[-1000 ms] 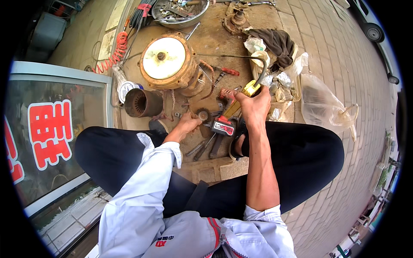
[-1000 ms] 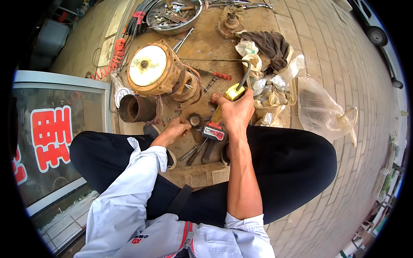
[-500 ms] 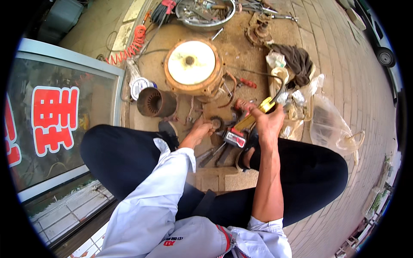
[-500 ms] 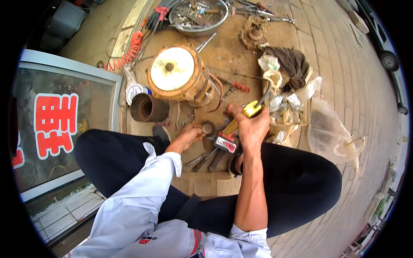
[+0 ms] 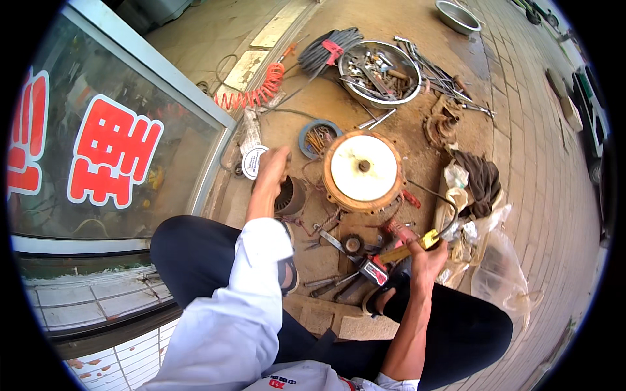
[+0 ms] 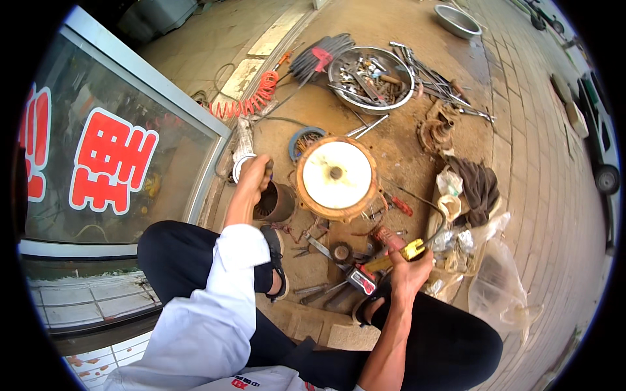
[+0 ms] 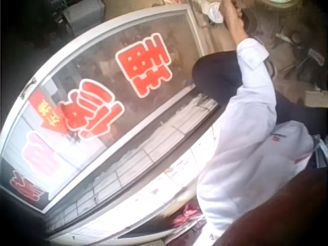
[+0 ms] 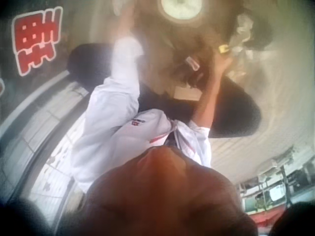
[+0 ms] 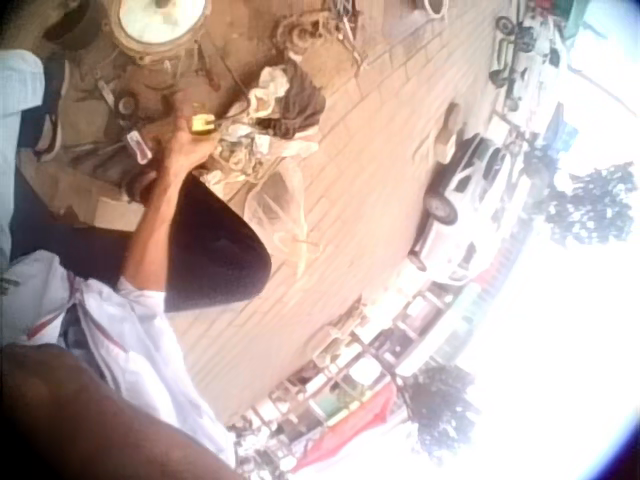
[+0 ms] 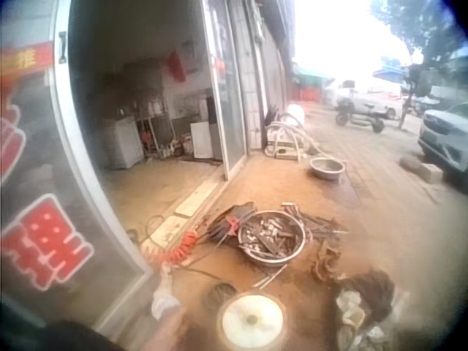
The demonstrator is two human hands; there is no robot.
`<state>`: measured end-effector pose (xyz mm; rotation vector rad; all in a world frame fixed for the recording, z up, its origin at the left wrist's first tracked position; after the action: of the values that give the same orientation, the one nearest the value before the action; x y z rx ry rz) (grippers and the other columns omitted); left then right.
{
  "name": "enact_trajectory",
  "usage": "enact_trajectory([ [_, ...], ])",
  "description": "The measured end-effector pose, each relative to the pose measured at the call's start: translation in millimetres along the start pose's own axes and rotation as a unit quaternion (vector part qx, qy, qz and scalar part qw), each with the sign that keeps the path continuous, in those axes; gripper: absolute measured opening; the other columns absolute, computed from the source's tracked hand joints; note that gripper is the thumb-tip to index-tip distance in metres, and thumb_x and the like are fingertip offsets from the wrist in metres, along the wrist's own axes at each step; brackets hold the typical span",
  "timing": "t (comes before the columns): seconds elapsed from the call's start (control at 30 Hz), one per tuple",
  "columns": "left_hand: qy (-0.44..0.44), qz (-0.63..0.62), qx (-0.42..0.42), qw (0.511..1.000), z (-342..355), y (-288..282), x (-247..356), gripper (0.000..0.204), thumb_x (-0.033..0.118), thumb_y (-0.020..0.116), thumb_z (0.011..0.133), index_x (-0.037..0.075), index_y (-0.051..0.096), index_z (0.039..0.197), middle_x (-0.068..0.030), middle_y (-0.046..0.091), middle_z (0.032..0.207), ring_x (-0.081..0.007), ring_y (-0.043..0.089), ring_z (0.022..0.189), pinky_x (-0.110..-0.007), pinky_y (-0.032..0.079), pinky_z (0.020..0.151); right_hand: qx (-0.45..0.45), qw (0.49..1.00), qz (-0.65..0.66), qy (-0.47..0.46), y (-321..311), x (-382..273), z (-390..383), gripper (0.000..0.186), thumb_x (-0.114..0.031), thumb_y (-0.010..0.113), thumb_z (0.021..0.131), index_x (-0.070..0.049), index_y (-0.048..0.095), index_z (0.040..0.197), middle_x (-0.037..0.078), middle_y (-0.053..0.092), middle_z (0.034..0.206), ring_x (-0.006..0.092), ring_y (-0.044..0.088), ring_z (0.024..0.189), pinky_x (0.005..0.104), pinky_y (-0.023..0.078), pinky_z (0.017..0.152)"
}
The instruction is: The person sits on the ground and uses a hammer and chisel to remove a white plastic disc from a rusty cylindrical metal housing. They then use a power drill to remove a bolt from the disc and separate the components.
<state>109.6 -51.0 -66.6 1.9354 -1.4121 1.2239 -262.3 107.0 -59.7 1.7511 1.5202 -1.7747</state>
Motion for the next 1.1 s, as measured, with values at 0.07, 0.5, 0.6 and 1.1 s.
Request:
enact_trajectory([
  [0.07, 0.065, 0.077, 0.044, 0.994, 69, 2, -20, 0.031, 0.030, 0.070, 0.082, -0.001, 0.068, 0.081, -0.0107, 0.066, 0.072, -0.0211, 0.059, 0.053, -0.036, 0.045, 0.048, -0.023, 1.000, -0.018, 0.009, 8, -3, -3, 0.046, -0.010, 0.085, 0.068, 0.005, 0.060, 0.104, 0.014, 0.067, 0.093, 0.0223, 0.064, 0.084, 0.0372, 0.053, 0.080],
  [0.5, 0.076, 0.177, -0.021, 0.981, 158, 49, -77, 0.034, 0.030, 0.071, 0.088, -0.004, 0.073, 0.087, -0.0094, 0.069, 0.070, -0.0165, 0.063, 0.057, -0.033, 0.049, 0.052, -0.063, 0.996, 0.062, 0.028, 20, -27, -5, 0.047, -0.003, 0.083, 0.075, 0.003, 0.057, 0.113, 0.010, 0.068, 0.100, 0.0179, 0.066, 0.089, 0.0325, 0.055, 0.083],
  [0.6, 0.116, -0.007, 0.044, 0.992, 88, 33, -43, 0.030, 0.029, 0.064, 0.097, -0.001, 0.067, 0.097, -0.0035, 0.059, 0.067, -0.0126, 0.053, 0.051, -0.031, 0.042, 0.048, -0.064, 0.995, 0.080, 0.016, 22, -33, -10, 0.051, -0.009, 0.084, 0.076, 0.005, 0.055, 0.116, 0.014, 0.069, 0.103, 0.0207, 0.067, 0.093, 0.0346, 0.055, 0.085],
  [1.1, -0.353, -0.224, -0.116, 0.901, -124, 121, -169, 0.043, 0.028, 0.050, 0.105, -0.001, 0.050, 0.136, -0.0249, 0.058, 0.135, -0.0353, 0.059, 0.124, -0.053, 0.044, 0.109, 0.017, 0.999, 0.015, 0.023, -29, -36, -30, 0.054, -0.017, 0.086, 0.074, 0.005, 0.053, 0.110, 0.025, 0.071, 0.101, 0.0372, 0.071, 0.096, 0.0443, 0.054, 0.088],
])
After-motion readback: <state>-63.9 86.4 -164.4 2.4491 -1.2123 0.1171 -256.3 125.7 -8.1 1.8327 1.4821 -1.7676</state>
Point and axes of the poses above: each hand's wrist, its own z-axis towards the middle knuckle, its own y-axis out of the palm, x = y × z, the point moved 1 cm from there along z, towards the middle knuckle
